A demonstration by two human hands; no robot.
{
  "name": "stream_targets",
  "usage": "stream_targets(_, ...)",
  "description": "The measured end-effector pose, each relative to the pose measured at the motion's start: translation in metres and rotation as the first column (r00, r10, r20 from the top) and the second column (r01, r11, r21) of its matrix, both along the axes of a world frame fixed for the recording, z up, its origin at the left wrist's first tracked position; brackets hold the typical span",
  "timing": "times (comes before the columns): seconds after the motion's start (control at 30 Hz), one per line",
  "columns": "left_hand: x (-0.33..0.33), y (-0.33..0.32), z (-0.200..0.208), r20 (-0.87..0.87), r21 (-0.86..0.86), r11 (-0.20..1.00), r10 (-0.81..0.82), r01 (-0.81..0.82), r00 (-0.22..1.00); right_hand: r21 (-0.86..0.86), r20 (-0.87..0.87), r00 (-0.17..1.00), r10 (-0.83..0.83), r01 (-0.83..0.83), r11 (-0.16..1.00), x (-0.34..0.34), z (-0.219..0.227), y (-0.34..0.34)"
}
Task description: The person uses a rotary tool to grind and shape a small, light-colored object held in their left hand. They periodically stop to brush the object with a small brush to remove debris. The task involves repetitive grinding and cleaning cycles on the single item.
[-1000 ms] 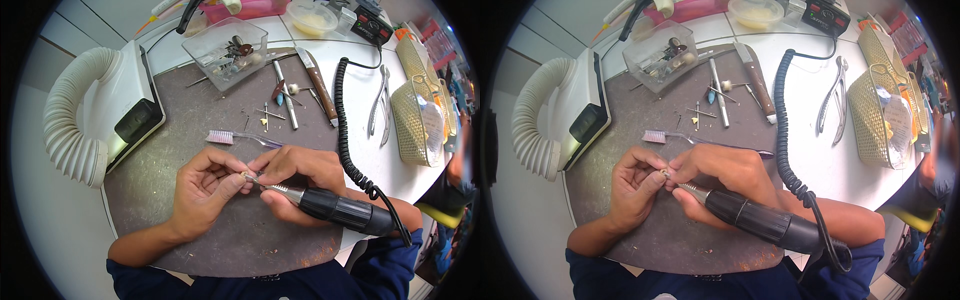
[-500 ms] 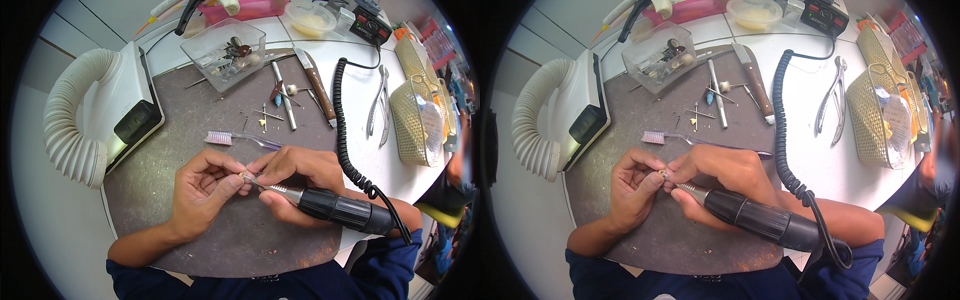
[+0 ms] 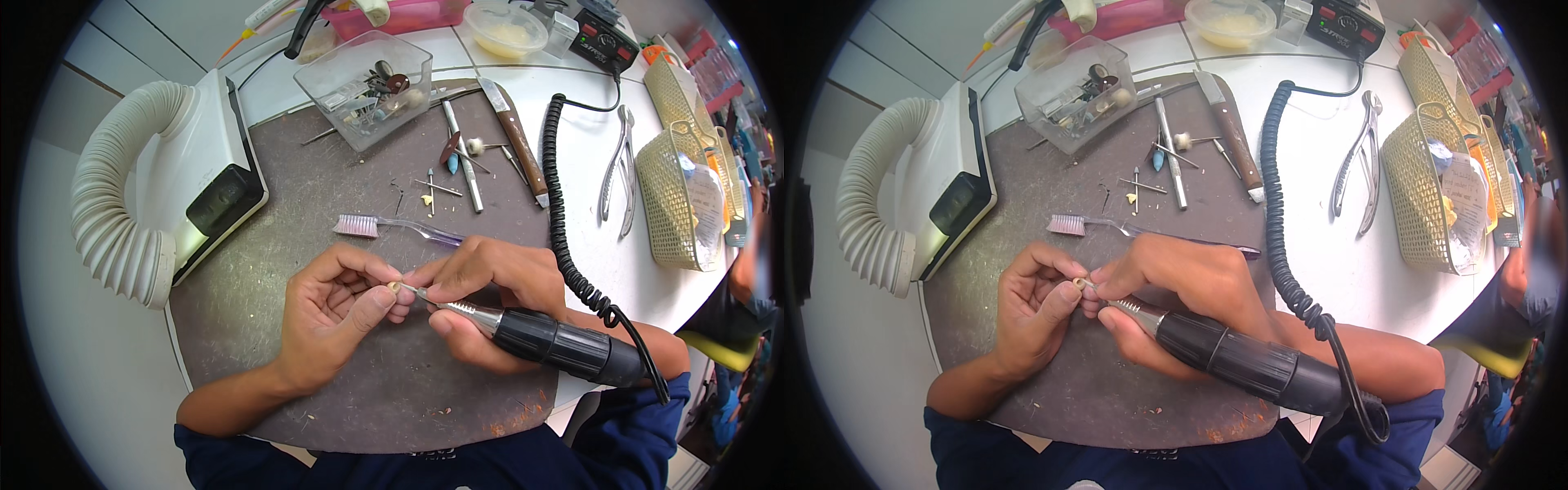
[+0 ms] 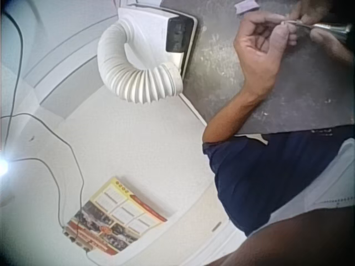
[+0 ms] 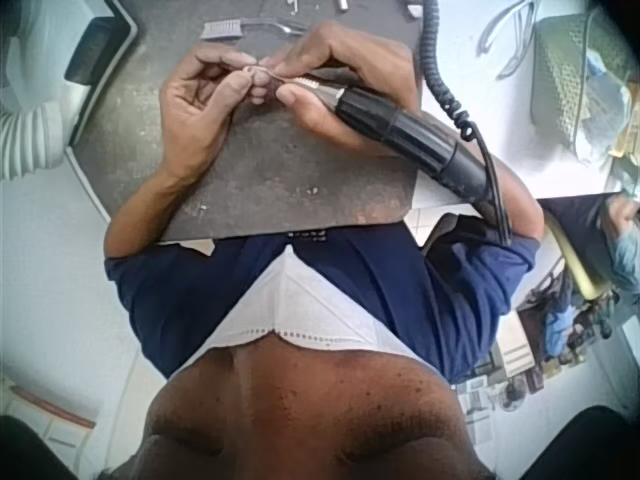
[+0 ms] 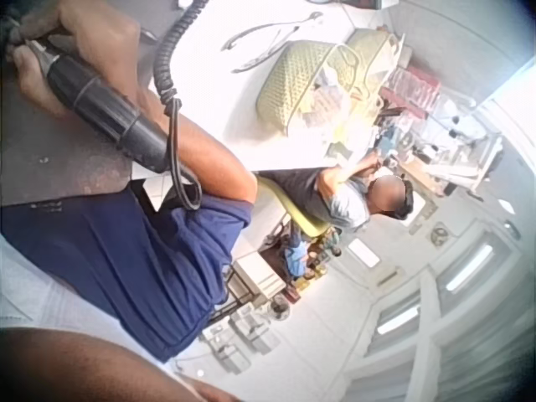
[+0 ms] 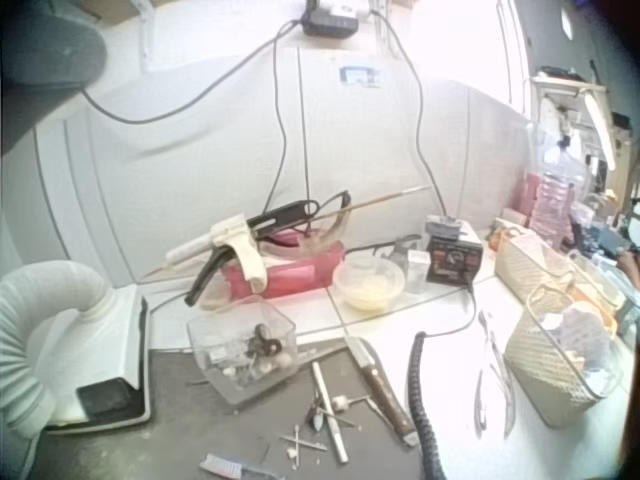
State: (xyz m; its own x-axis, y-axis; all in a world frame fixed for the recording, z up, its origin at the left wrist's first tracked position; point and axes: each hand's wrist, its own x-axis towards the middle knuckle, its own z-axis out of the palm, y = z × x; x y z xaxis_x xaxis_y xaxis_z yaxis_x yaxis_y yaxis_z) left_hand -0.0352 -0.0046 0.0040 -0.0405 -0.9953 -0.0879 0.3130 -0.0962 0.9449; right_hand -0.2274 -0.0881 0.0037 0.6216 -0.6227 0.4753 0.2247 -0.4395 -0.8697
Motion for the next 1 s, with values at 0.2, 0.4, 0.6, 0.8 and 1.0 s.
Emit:
stream_targets(0.2, 0.0023, 0.0001, -0.0025, -0.038, -0.009, 1.0, -0.018, 0.018, 0.999, -0.01, 0.012, 1.0, 0.002, -0.002, 1.0, 0.0001, -0.0008, -0.0004)
stream_targets(0.4, 0.0019, 0.0003, -0.0033, -0.043, -0.021, 1.0, -0.017, 0.016, 0.999, 0.005, 0.0, 1.0, 0.021, -0.021, 1.0, 0.0013, -0.0005, -0.0005)
stream_targets(0.6, 0.0016, -0.0012, -0.0039, -0.04, -0.035, 0.999, -0.013, 0.011, 0.999, 0.027, -0.024, 1.0, -0.012, 0.013, 1.0, 0.0046, -0.0022, 0.0034)
stream_targets(0.8, 0.0014, -0.0007, -0.0027, -0.027, -0.02, 1.0, -0.011, 0.011, 1.0, 0.011, -0.001, 1.0, 0.018, -0.018, 1.0, 0.0023, -0.004, 0.001)
stream_targets(1.0, 0.0004, -0.0006, -0.0039, -0.032, -0.039, 0.999, -0.01, 0.009, 0.999, 0.027, 0.014, 1.0, 0.023, -0.023, 0.999, 0.0015, -0.0045, 0.0007)
